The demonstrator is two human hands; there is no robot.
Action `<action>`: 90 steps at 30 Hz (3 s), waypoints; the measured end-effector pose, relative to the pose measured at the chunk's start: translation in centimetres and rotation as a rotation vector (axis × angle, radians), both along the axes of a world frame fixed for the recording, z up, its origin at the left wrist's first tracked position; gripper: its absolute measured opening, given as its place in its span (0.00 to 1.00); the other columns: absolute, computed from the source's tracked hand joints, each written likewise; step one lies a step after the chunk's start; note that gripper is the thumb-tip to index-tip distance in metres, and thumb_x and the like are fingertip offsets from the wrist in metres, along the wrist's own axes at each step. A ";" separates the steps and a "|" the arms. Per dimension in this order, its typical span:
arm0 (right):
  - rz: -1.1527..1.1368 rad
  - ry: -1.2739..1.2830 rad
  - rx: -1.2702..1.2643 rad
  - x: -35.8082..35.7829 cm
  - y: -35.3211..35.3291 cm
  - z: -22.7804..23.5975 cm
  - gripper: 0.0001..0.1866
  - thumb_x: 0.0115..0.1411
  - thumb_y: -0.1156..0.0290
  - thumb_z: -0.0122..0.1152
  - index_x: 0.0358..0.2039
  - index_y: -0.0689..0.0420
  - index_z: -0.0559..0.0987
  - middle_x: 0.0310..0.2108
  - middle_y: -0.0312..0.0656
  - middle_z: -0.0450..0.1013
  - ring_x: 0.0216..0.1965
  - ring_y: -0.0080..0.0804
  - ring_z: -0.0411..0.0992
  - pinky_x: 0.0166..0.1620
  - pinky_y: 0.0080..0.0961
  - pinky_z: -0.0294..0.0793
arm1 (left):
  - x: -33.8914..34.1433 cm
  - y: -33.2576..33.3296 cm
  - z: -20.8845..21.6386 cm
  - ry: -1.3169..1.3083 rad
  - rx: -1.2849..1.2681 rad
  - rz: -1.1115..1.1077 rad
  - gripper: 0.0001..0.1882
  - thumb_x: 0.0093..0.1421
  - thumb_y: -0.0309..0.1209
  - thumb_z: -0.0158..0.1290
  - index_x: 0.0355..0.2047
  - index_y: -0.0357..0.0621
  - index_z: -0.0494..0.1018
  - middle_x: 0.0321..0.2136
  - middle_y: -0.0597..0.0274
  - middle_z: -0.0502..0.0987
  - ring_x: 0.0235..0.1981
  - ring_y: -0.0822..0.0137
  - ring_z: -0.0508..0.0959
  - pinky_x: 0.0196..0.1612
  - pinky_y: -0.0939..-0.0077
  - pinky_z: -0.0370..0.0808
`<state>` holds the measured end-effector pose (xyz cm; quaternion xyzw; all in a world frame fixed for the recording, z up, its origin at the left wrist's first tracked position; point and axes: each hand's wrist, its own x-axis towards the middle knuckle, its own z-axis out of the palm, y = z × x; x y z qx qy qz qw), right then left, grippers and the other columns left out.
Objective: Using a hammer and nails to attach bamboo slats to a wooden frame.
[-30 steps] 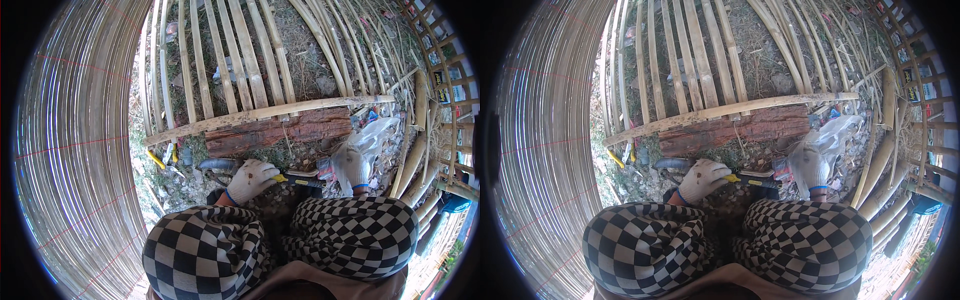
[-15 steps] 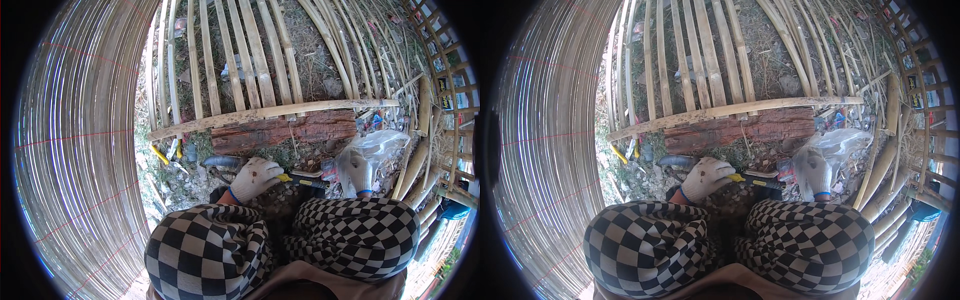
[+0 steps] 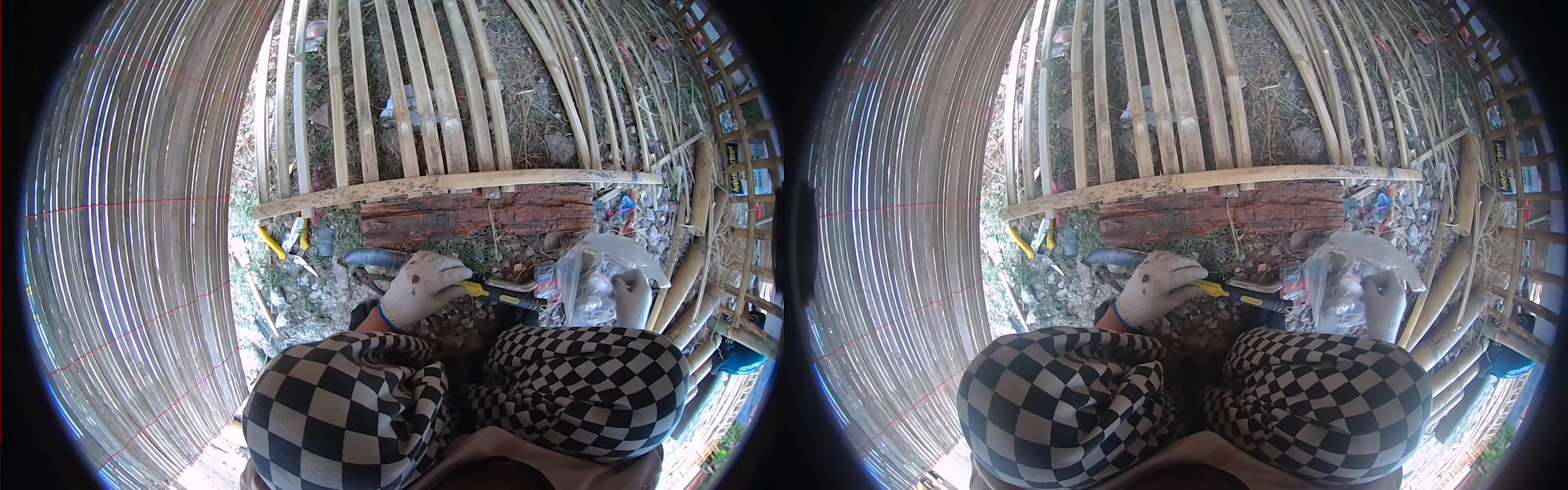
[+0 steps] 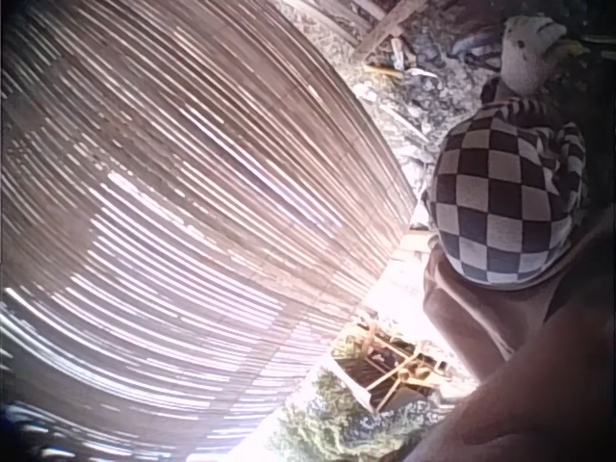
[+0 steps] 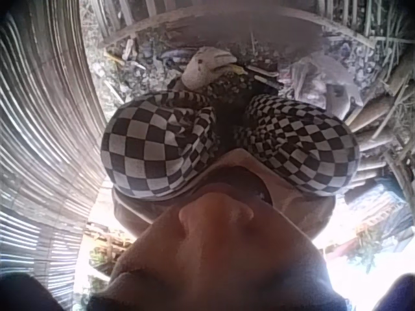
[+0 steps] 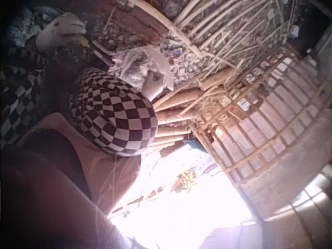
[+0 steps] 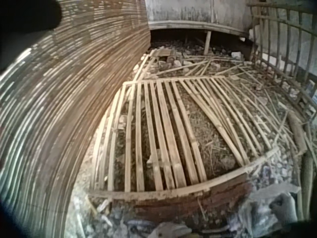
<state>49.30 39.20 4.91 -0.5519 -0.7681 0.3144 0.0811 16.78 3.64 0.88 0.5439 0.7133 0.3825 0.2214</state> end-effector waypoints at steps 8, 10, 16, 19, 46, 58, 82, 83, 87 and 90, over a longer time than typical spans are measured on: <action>-0.012 0.209 -0.278 -8.4 -3.5 12.9 0.06 0.65 0.85 0.61 0.39 0.61 0.81 0.31 0.37 0.80 0.28 0.19 0.73 0.28 0.21 0.71 | -1.9 -1.1 4.9 -0.391 0.032 0.410 0.12 0.62 0.23 0.67 0.47 0.42 0.86 0.47 0.55 0.85 0.47 0.61 0.84 0.50 0.65 0.81; 0.133 0.363 -0.319 -13.1 -5.7 14.2 0.06 0.65 0.84 0.63 0.41 0.62 0.83 0.36 0.38 0.82 0.31 0.21 0.78 0.30 0.20 0.75 | -2.6 0.4 4.7 -0.638 0.088 0.567 0.09 0.63 0.20 0.64 0.45 0.36 0.86 0.44 0.57 0.85 0.44 0.69 0.84 0.47 0.73 0.81; 0.696 0.401 -0.593 -27.0 -15.3 7.3 0.08 0.63 0.78 0.74 0.42 0.60 0.88 0.40 0.38 0.84 0.36 0.23 0.82 0.37 0.20 0.81 | -4.3 0.3 7.6 -0.465 0.157 0.568 0.12 0.64 0.20 0.64 0.47 0.37 0.87 0.40 0.59 0.87 0.36 0.72 0.84 0.40 0.77 0.81; 0.829 0.577 -0.338 -29.7 -17.5 5.5 0.09 0.63 0.77 0.74 0.44 0.59 0.89 0.38 0.40 0.84 0.36 0.25 0.82 0.40 0.23 0.81 | -5.1 -0.9 9.2 -0.521 0.085 0.626 0.14 0.63 0.21 0.66 0.49 0.38 0.87 0.40 0.60 0.88 0.37 0.73 0.85 0.42 0.78 0.82; 1.137 -0.374 -0.455 -23.2 -19.5 -0.9 0.21 0.65 0.57 0.67 0.52 0.56 0.76 0.43 0.54 0.82 0.47 0.60 0.81 0.49 0.53 0.79 | -13.0 -1.8 1.1 0.230 0.129 0.786 0.05 0.60 0.31 0.67 0.35 0.47 0.89 0.40 0.61 0.88 0.50 0.56 0.81 0.61 0.58 0.71; 0.930 -0.010 -0.745 -24.3 -18.1 4.7 0.34 0.72 0.72 0.58 0.77 0.54 0.64 0.39 0.50 0.79 0.38 0.32 0.80 0.48 0.33 0.80 | -11.5 -3.1 -1.7 0.467 0.215 0.835 0.04 0.58 0.31 0.67 0.35 0.52 0.88 0.40 0.65 0.88 0.51 0.57 0.80 0.63 0.54 0.69; 0.996 0.138 -0.158 -28.5 -18.3 3.4 0.15 0.77 0.68 0.55 0.59 0.58 0.69 0.27 0.58 0.77 0.31 0.65 0.80 0.32 0.51 0.77 | -11.3 -1.5 -3.2 0.479 0.320 0.846 0.05 0.55 0.31 0.69 0.33 0.52 0.87 0.39 0.67 0.87 0.49 0.59 0.82 0.66 0.51 0.67; 0.994 0.135 -0.157 -28.5 -18.0 3.9 0.15 0.77 0.68 0.55 0.59 0.58 0.69 0.27 0.58 0.77 0.31 0.65 0.80 0.32 0.51 0.77 | -11.3 -1.3 -3.2 0.449 0.298 0.860 0.04 0.56 0.31 0.69 0.33 0.51 0.88 0.38 0.66 0.87 0.50 0.58 0.82 0.68 0.50 0.67; 0.883 0.430 -0.117 -28.0 -18.8 6.9 0.14 0.75 0.69 0.56 0.57 0.57 0.70 0.25 0.58 0.77 0.29 0.66 0.80 0.31 0.53 0.76 | -11.4 -1.1 -2.0 0.388 0.326 0.827 0.04 0.57 0.31 0.68 0.34 0.51 0.88 0.38 0.66 0.88 0.50 0.59 0.82 0.68 0.51 0.67; 0.933 0.107 -0.072 -28.5 -19.1 3.3 0.14 0.76 0.67 0.56 0.56 0.58 0.71 0.23 0.60 0.76 0.29 0.67 0.80 0.30 0.56 0.75 | -11.6 -0.8 -2.2 0.422 0.333 0.823 0.04 0.58 0.31 0.67 0.34 0.51 0.88 0.38 0.66 0.88 0.50 0.59 0.82 0.66 0.53 0.68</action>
